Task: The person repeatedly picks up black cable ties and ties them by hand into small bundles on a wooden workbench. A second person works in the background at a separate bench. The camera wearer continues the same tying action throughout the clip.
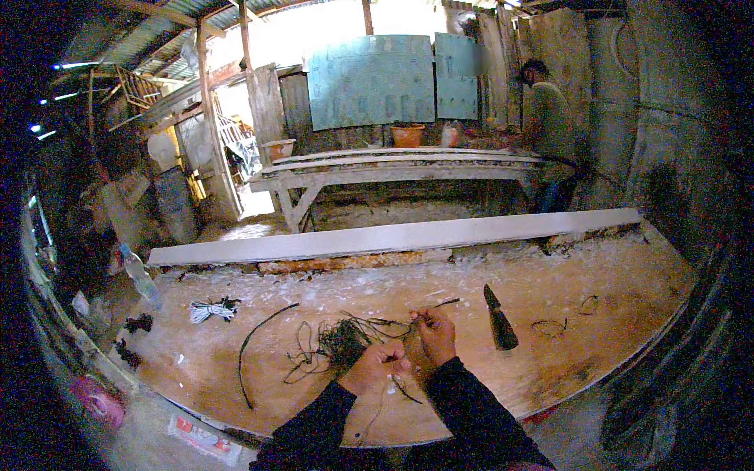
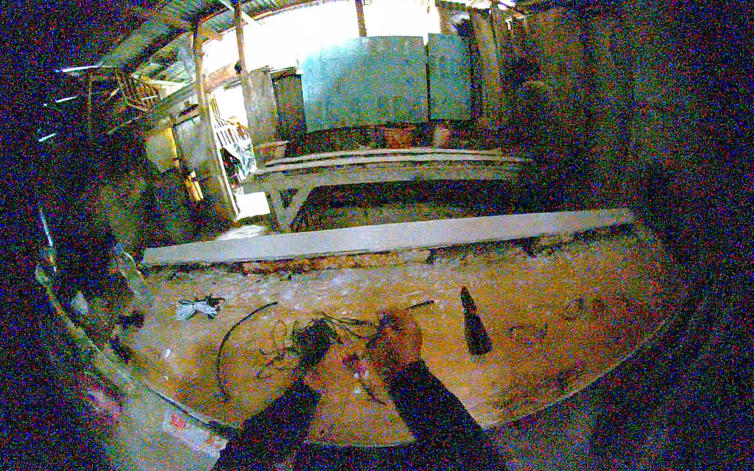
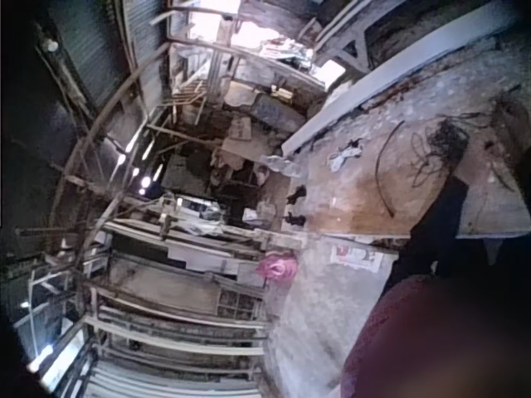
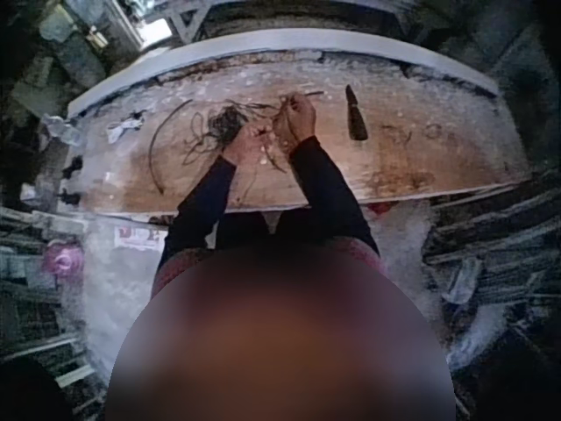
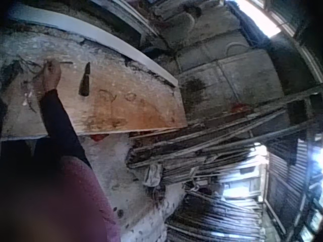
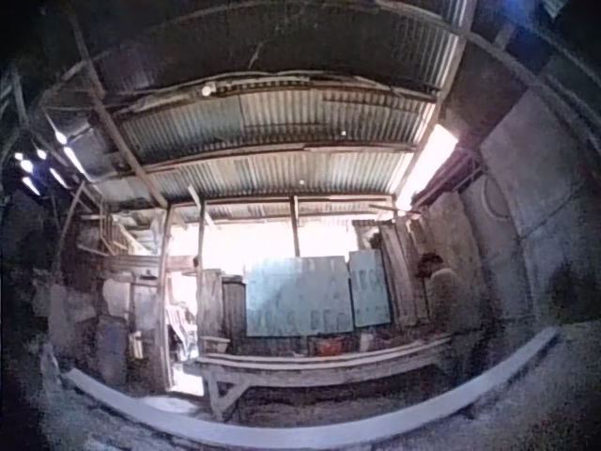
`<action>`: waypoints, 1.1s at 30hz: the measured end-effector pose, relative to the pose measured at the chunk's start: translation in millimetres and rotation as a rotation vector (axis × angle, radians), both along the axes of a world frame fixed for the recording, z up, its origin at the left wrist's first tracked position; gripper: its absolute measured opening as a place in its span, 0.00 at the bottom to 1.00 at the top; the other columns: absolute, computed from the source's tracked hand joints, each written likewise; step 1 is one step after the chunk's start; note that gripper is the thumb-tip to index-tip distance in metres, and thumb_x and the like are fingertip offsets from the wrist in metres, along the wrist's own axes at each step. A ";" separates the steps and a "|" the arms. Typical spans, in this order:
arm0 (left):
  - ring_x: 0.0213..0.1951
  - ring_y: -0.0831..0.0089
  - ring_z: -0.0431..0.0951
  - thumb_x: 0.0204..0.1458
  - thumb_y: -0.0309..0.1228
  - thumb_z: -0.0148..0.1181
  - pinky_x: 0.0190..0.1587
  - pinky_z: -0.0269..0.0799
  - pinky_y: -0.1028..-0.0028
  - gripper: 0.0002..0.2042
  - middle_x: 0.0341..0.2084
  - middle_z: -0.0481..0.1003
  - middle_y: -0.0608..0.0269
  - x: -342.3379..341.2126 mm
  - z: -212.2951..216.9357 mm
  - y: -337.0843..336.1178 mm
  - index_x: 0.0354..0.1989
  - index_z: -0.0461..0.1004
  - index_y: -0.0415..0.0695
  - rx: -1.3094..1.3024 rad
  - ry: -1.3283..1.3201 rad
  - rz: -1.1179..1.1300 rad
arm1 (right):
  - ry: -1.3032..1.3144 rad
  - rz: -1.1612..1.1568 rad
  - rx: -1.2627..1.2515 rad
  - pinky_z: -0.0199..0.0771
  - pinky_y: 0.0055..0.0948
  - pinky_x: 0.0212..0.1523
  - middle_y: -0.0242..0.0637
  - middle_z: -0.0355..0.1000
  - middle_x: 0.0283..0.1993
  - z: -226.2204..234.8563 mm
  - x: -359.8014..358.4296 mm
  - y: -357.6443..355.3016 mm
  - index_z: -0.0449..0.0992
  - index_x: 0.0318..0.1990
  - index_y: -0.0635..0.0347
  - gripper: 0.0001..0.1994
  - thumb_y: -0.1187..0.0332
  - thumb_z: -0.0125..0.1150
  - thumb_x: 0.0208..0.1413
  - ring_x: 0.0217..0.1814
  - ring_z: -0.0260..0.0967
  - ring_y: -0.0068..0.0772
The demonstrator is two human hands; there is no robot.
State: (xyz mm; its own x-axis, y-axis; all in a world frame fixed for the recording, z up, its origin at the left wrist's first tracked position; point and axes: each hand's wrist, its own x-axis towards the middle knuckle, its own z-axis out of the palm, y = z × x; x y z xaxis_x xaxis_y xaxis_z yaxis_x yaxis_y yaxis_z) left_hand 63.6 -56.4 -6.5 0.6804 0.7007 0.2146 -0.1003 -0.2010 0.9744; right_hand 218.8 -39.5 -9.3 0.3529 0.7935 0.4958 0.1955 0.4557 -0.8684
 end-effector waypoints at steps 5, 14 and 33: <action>0.26 0.82 0.64 0.44 0.29 0.56 0.30 0.61 0.81 0.06 0.22 0.65 0.72 -10.2 0.2 13.9 0.26 0.67 0.43 0.028 -0.131 0.071 | -0.125 -0.126 0.013 0.64 0.21 0.28 0.36 0.65 0.29 5.8 7.2 -1.4 0.73 0.28 0.59 0.04 0.71 0.57 0.43 0.29 0.64 0.28; 0.18 0.84 0.61 0.44 0.34 0.56 0.22 0.56 0.83 0.08 0.17 0.67 0.72 -32.0 24.7 25.4 0.25 0.72 0.41 0.113 -0.092 0.753 | -0.021 0.180 -0.244 0.63 0.19 0.31 0.29 0.69 0.24 -8.5 14.6 10.4 0.73 0.27 0.62 0.07 0.69 0.61 0.41 0.28 0.64 0.19; 0.26 0.79 0.65 0.41 0.35 0.59 0.31 0.59 0.80 0.11 0.22 0.68 0.69 -46.6 23.9 29.5 0.25 0.71 0.39 -0.015 -0.219 0.999 | -0.036 0.454 -0.314 0.64 0.21 0.37 0.34 0.72 0.30 5.3 -6.7 -11.6 0.73 0.27 0.66 0.06 0.73 0.59 0.42 0.32 0.66 0.22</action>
State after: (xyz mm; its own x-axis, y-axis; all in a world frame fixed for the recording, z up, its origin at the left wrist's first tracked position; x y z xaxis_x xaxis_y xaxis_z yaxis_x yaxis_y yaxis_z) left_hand 17.0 -26.9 17.5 -0.2695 0.9299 0.2502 -0.0701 -0.2781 0.9580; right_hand 212.1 -51.2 -4.0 -0.0718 0.9736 0.2165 0.0716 0.2215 -0.9725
